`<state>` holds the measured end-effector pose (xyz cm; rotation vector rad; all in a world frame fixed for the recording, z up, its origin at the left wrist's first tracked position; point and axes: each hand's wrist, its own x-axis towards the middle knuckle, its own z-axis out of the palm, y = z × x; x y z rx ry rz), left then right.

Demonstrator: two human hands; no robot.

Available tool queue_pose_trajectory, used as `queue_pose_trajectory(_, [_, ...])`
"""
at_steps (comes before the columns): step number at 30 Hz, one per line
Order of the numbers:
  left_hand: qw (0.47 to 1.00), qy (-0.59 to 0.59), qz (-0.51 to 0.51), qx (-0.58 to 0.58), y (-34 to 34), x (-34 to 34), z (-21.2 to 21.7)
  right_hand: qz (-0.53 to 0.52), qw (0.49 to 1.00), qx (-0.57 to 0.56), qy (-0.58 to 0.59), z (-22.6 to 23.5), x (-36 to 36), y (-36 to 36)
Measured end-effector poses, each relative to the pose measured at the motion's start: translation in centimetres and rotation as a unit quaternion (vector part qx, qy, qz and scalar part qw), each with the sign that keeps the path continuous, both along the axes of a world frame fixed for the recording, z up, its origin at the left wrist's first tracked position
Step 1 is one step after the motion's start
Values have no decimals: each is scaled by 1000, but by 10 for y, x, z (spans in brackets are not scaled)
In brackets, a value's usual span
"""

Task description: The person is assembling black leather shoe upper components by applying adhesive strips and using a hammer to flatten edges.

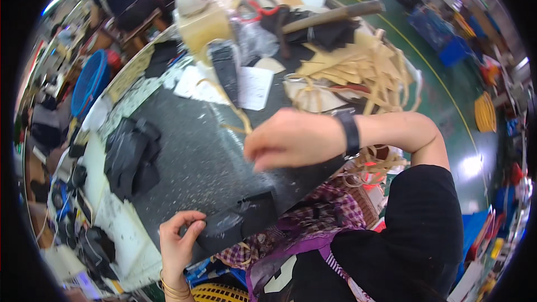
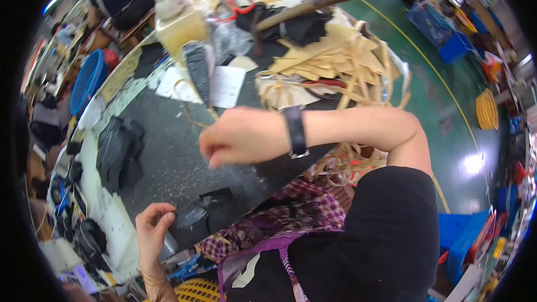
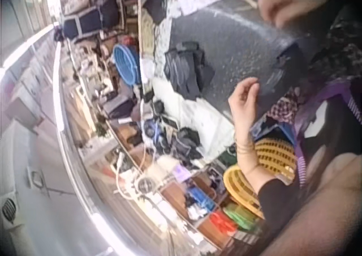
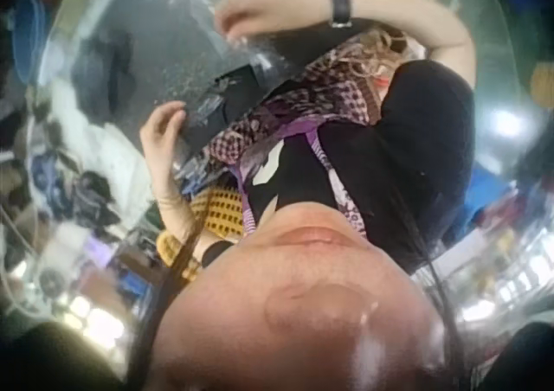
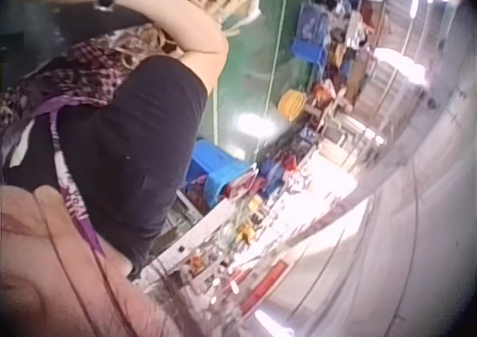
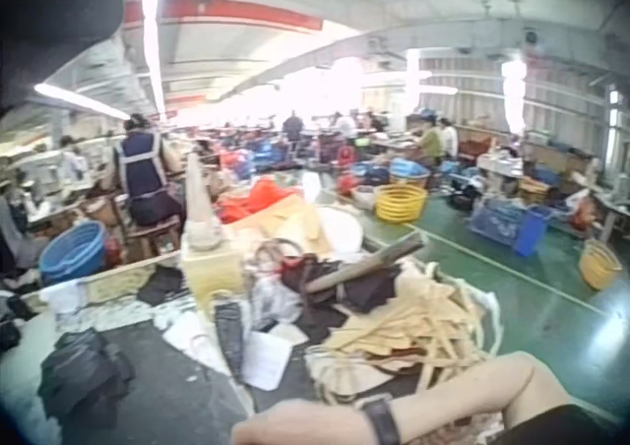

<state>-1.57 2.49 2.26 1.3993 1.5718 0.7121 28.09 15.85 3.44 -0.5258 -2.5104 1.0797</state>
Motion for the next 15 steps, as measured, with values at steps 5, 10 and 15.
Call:
queue_pose_trajectory(5, [998,-38,-42,-3,-5,16,-4,-458,878,87,107,39,140,32])
queue_pose_trajectory(10, [998,-61,-6,-24,-11,20,-14,-668,708,138,-182,32,314,35])
queue_pose_trajectory(15, [996,-78,24,-25,-16,26,-22,-713,625,61,-312,-8,339,6])
